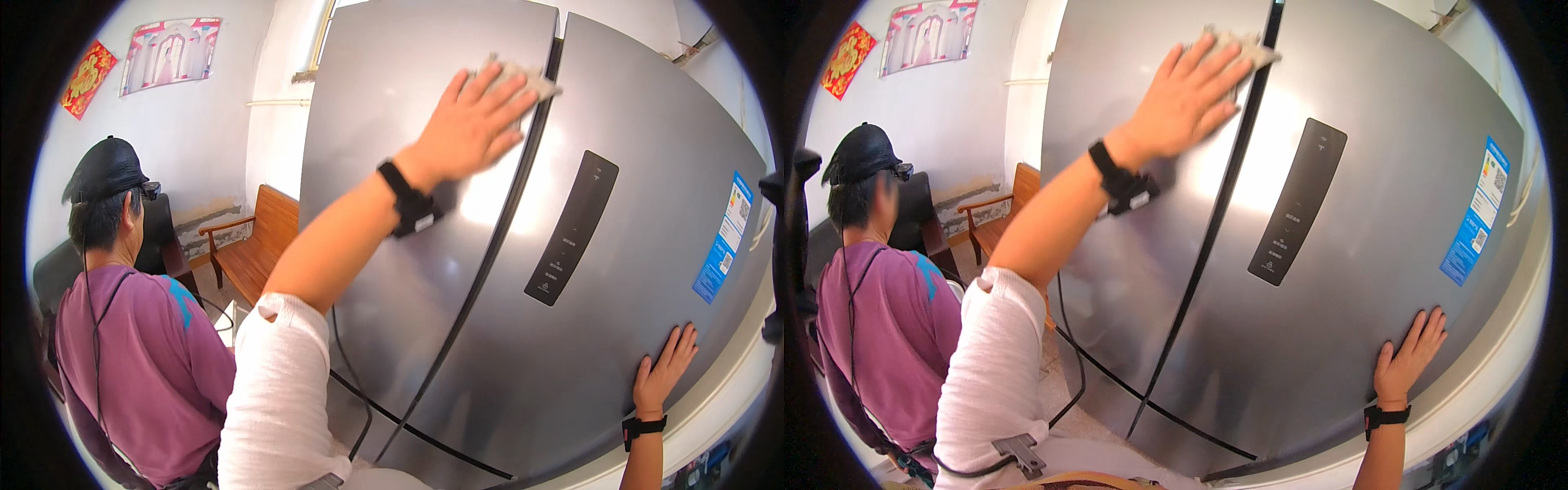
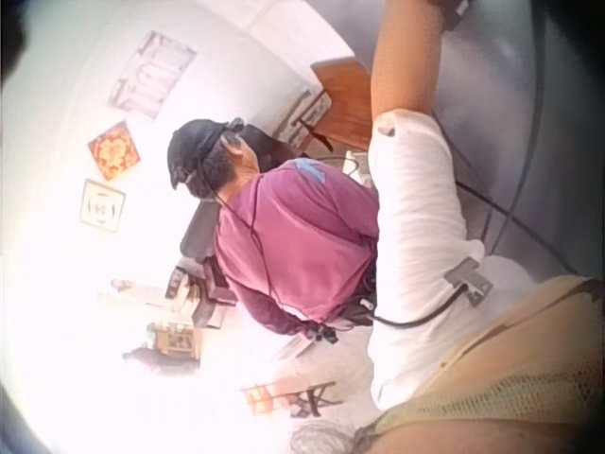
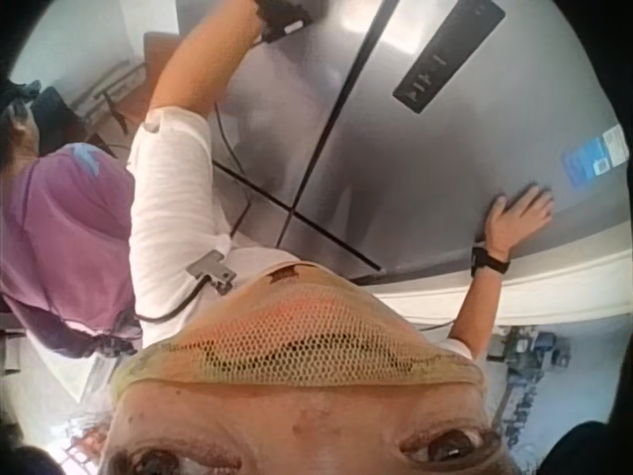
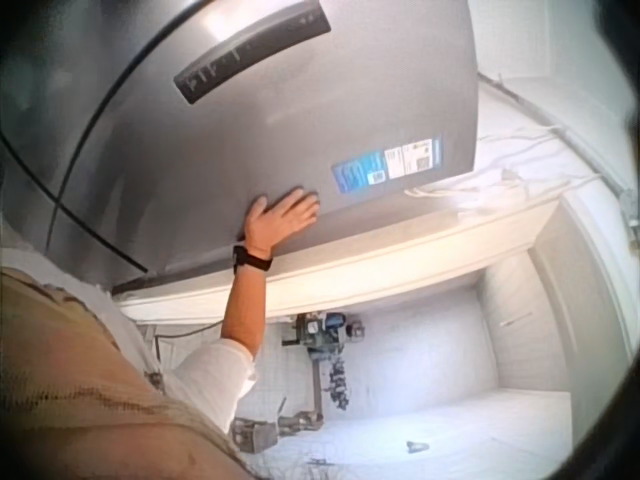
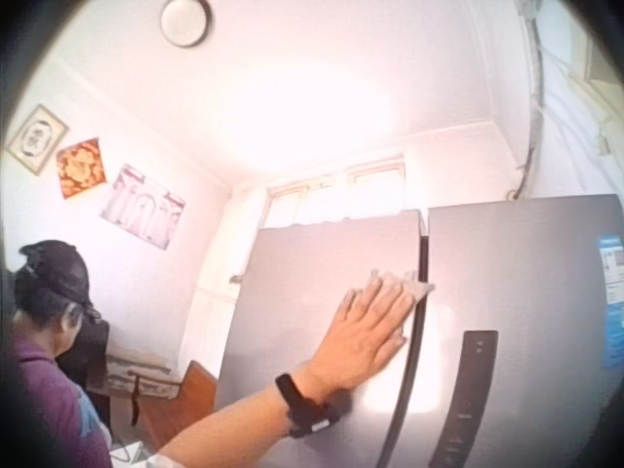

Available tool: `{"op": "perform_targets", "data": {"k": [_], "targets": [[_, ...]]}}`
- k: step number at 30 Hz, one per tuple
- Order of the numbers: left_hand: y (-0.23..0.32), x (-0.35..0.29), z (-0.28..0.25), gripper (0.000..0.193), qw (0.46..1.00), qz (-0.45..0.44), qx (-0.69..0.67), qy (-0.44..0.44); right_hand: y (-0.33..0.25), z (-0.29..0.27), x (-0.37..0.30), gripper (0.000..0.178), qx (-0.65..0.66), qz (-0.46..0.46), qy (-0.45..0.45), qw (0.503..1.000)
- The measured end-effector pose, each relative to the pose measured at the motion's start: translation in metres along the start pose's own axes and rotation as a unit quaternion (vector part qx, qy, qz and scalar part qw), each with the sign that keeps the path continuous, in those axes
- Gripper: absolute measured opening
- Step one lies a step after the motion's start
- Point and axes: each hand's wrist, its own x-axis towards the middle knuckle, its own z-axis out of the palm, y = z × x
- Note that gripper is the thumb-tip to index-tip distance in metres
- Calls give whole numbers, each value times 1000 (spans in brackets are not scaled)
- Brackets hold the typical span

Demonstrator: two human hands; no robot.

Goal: The person wipes a white radiator, a white door, a silver refrigerator, and a black sofa using a cloth. The person moves between objects and wipes different sections of each surface.

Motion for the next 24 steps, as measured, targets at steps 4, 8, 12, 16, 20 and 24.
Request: {"op": "perform_targets", "data": {"k": [4, 8, 12, 16, 20, 24], "targets": [[-84, 40, 25, 62, 992, -103, 20, 68, 0, -1, 0, 70, -3, 3, -2, 1000], [-177, -13, 22, 65, 954, -276, 69, 95, -1, 0, 0, 70, -8, 0, 5, 1000], [-210, -127, 4, 69, 921, -380, 59, 71, -1, 0, 1, 70, 1, 3, 5, 1000], [-166, -199, -10, 72, 882, -465, 59, 53, -2, -1, 0, 70, -2, 11, -1, 1000], [-98, -141, -10, 70, 946, -316, 28, 63, -2, -2, 0, 69, 0, 7, -2, 1000], [-25, -25, 12, 67, 998, -46, 14, 27, -1, 0, 0, 70, 1, 5, -1, 1000]]}}
